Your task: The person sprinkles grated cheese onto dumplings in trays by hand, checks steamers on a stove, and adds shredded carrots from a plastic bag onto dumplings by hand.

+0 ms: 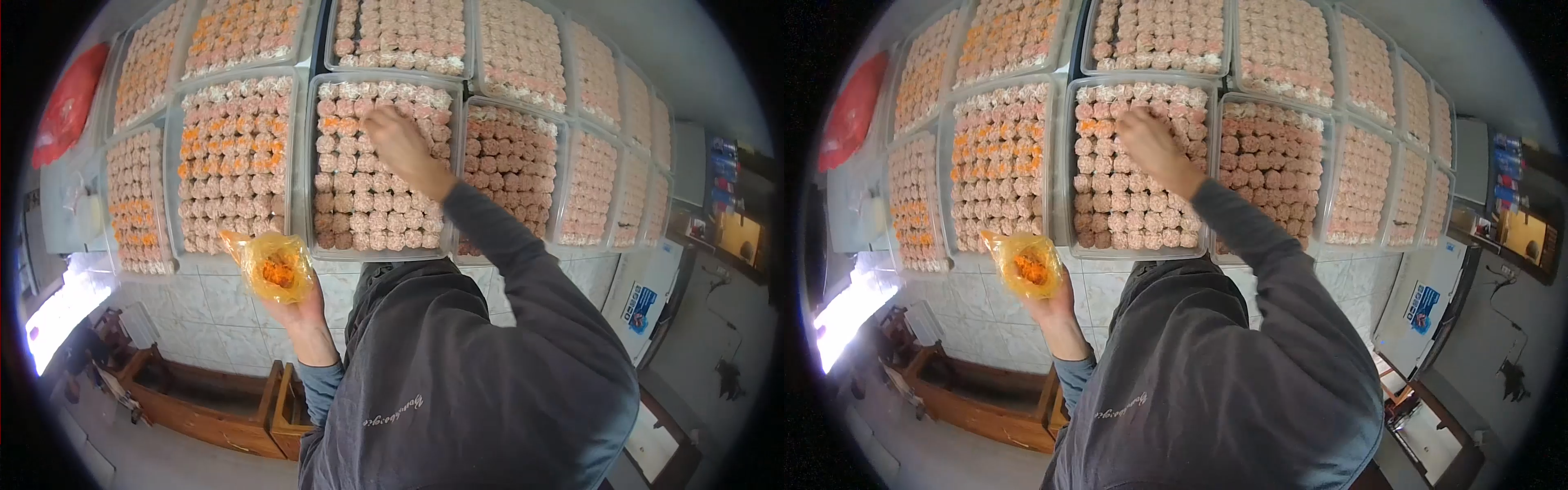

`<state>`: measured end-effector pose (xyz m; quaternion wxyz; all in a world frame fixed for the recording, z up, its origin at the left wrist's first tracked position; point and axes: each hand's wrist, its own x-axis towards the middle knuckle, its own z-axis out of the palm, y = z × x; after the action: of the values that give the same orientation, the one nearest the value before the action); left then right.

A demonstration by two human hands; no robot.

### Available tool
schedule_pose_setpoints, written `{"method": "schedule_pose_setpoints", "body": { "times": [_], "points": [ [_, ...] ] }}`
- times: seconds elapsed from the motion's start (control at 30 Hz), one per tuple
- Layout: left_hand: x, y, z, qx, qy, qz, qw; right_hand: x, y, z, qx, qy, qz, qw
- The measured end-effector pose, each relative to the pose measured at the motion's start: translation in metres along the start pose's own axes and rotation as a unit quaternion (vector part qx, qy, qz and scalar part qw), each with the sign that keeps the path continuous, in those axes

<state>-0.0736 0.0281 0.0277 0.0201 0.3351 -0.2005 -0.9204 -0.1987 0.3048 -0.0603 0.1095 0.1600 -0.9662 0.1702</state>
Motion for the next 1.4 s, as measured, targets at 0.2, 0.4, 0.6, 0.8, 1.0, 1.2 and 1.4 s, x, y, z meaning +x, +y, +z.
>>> {"method": "schedule_pose_setpoints", "body": {
  "times": [0.2, 0.4, 0.6, 0.8, 1.0, 1.2, 1.4],
  "points": [
    [0.003, -0.003, 0.002, -0.026, -0.031, -0.061, 0.997, -0.082, 0.053, -0.056, -0.018, -0.006, 0.077, 0.997],
    [-0.012, -0.013, 0.004, -0.001, -0.102, -0.087, 0.991, -0.046, 0.033, -0.062, 0.091, 0.074, 0.161, 0.980],
    [-0.016, -0.015, -0.018, -0.007, -0.115, -0.120, 0.986, -0.035, 0.026, -0.006, 0.012, 0.020, 0.215, 0.976],
    [-0.016, -0.039, -0.022, -0.067, -0.106, -0.170, 0.977, -0.018, 0.014, -0.015, 0.063, 0.084, 0.155, 0.982],
    [-0.020, -0.048, -0.006, -0.066, -0.114, -0.188, 0.973, -0.028, -0.021, -0.091, 0.108, 0.082, 0.073, 0.988],
    [-0.044, -0.065, -0.010, -0.033, -0.135, -0.175, 0.975, -0.086, -0.180, -0.169, 0.333, -0.058, -0.025, 0.941],
    [-0.064, -0.074, -0.021, -0.038, -0.144, -0.185, 0.971, -0.118, -0.209, -0.133, 0.194, -0.105, 0.031, 0.975]
  ]
}}
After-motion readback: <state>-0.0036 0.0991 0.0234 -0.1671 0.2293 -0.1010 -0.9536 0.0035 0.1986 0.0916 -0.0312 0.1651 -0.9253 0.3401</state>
